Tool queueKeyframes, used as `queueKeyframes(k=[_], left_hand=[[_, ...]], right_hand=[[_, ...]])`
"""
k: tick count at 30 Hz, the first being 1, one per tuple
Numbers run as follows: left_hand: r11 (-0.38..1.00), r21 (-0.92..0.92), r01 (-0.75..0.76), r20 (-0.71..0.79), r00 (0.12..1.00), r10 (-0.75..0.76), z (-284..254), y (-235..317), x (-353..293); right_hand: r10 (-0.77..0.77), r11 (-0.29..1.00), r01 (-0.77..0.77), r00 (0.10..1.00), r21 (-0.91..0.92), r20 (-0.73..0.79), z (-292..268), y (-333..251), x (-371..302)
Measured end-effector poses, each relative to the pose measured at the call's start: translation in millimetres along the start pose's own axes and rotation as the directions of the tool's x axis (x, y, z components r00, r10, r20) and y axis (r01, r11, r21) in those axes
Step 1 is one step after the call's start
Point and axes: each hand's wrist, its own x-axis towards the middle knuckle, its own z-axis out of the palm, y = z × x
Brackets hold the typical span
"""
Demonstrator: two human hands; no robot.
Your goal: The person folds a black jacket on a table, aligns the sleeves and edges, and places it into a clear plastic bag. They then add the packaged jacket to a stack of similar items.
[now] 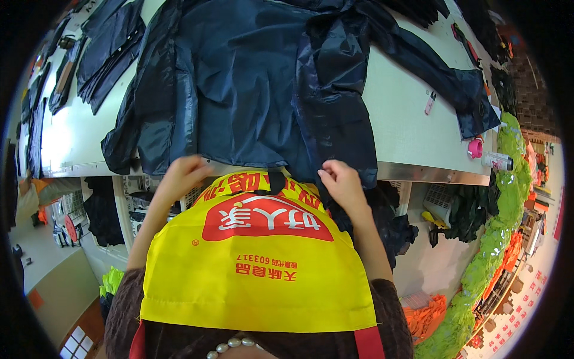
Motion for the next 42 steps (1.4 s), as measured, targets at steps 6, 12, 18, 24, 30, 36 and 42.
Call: queueKeyframes(k=[6,12,18,24,30,36,42], left_hand=[[0.956,-0.228,0.184,0.456,0.888,-0.062,86,91,84],[0.773,-0.606,0.189,0.352,0.935,0.046,106,91,99],[0.800,-0.586,0.128,0.310,0.948,0.075,94,93,106],[0.785,-0.598,0.164,0.318,0.947,0.045,89,95,101],[0.905,-0.365,-0.217,0.032,0.969,0.245,94,101,104],[0.920,-0.321,-0.223,0.008,0.971,0.239,103,102,100],[0.843,-0.536,0.029,0.217,0.971,0.105,84,116,93]], right_hand=[[-0.172,0.984,0.162,0.971,-0.070,-0.165,33,-66,1],[-0.016,0.961,0.072,0.978,0.268,-0.206,30,-75,7],[-0.119,0.964,0.149,0.982,0.218,-0.145,13,-90,10],[-0.406,0.908,0.375,0.899,-0.186,-0.165,11,-88,23],[-0.500,0.703,0.411,0.866,-0.580,0.007,15,-102,18],[-0.511,0.604,0.499,0.841,-0.622,0.179,-3,-107,22],[-0.331,0.906,0.280,0.936,-0.318,-0.120,-12,-106,32]])
